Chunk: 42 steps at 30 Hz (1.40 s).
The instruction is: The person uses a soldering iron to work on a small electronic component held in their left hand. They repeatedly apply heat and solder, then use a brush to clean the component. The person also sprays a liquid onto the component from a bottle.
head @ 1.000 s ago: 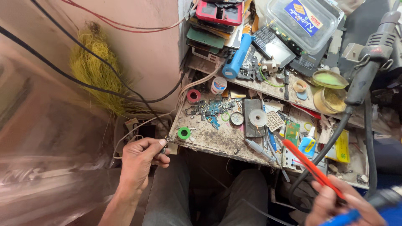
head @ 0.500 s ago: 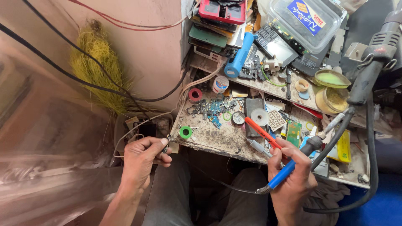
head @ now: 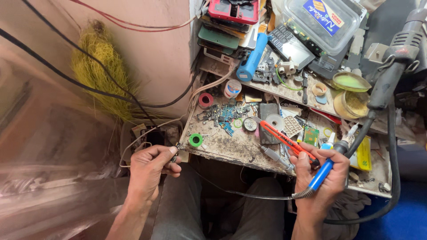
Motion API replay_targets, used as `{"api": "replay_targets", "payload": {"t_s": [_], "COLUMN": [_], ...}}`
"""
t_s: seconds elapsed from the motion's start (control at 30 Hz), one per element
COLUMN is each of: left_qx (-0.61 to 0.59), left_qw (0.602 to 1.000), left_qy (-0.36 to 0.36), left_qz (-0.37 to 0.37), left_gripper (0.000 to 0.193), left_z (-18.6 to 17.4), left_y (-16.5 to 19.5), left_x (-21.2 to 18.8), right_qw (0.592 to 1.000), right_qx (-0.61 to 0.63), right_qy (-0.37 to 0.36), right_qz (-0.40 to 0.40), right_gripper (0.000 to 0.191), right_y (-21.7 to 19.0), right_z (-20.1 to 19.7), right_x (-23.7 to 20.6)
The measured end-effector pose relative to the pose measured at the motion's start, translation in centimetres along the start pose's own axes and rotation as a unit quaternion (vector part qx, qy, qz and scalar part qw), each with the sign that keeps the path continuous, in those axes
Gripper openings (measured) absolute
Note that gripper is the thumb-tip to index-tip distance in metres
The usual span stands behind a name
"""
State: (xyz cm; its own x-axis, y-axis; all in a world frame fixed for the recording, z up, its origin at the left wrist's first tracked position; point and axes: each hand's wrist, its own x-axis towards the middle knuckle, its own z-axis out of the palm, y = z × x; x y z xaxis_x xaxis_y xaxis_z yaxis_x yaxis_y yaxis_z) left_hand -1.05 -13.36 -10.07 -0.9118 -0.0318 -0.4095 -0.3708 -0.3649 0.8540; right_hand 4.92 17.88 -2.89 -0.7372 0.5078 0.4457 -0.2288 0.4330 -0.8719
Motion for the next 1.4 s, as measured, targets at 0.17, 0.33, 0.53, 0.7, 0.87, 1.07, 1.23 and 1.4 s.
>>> {"api": "replay_targets", "payload": {"t_s": [0.17, 0.33, 0.53, 0.7, 0.87, 1.07, 1.23, 1.4], "left_qx": [-0.001, -0.004, -0.005, -0.013, -0.014, 0.000, 0.015, 0.029], "left_qw": [1.000, 1.000, 1.000, 0.999, 0.998, 0.997, 0.997, 0.997], "left_qy": [0.001, -0.003, -0.013, -0.043, -0.064, -0.075, -0.075, -0.074], "left_qz": [-0.005, -0.008, -0.013, -0.001, -0.002, -0.008, -0.020, -0.025], "left_gripper": [0.015, 0.016, 0.017, 0.018, 0.019, 0.019, 0.019, 0.019], "left_z": [0.1, 0.0, 0.0, -0.4, -0.9, -1.0, -0.8, -0.7], "left_y": [0.1, 0.1, 0.5, 1.4, 2.1, 3.0, 4.1, 4.9], "left_x": [0.0, 0.0, -0.2, -0.1, -0.1, -0.1, 0.0, -0.3], "right_qw": [1.000, 0.999, 0.999, 0.988, 0.973, 0.966, 0.960, 0.950], "right_qx": [0.011, 0.032, 0.045, 0.116, 0.157, 0.163, 0.115, 0.098], "right_qy": [-0.006, 0.001, -0.014, -0.097, -0.170, -0.196, -0.238, -0.268], "right_qz": [0.009, 0.017, 0.002, 0.014, -0.015, -0.034, -0.092, -0.128], "right_gripper": [0.031, 0.033, 0.032, 0.031, 0.032, 0.030, 0.031, 0.031], "right_y": [0.0, 0.2, -1.5, -2.9, -2.2, -1.1, -0.7, -0.4], "right_z": [-0.4, -0.6, -1.1, 0.2, 3.4, 5.0, 5.6, 5.7], "right_x": [-0.2, -0.3, -1.7, -3.9, -5.6, -6.3, -5.4, -4.7]}}
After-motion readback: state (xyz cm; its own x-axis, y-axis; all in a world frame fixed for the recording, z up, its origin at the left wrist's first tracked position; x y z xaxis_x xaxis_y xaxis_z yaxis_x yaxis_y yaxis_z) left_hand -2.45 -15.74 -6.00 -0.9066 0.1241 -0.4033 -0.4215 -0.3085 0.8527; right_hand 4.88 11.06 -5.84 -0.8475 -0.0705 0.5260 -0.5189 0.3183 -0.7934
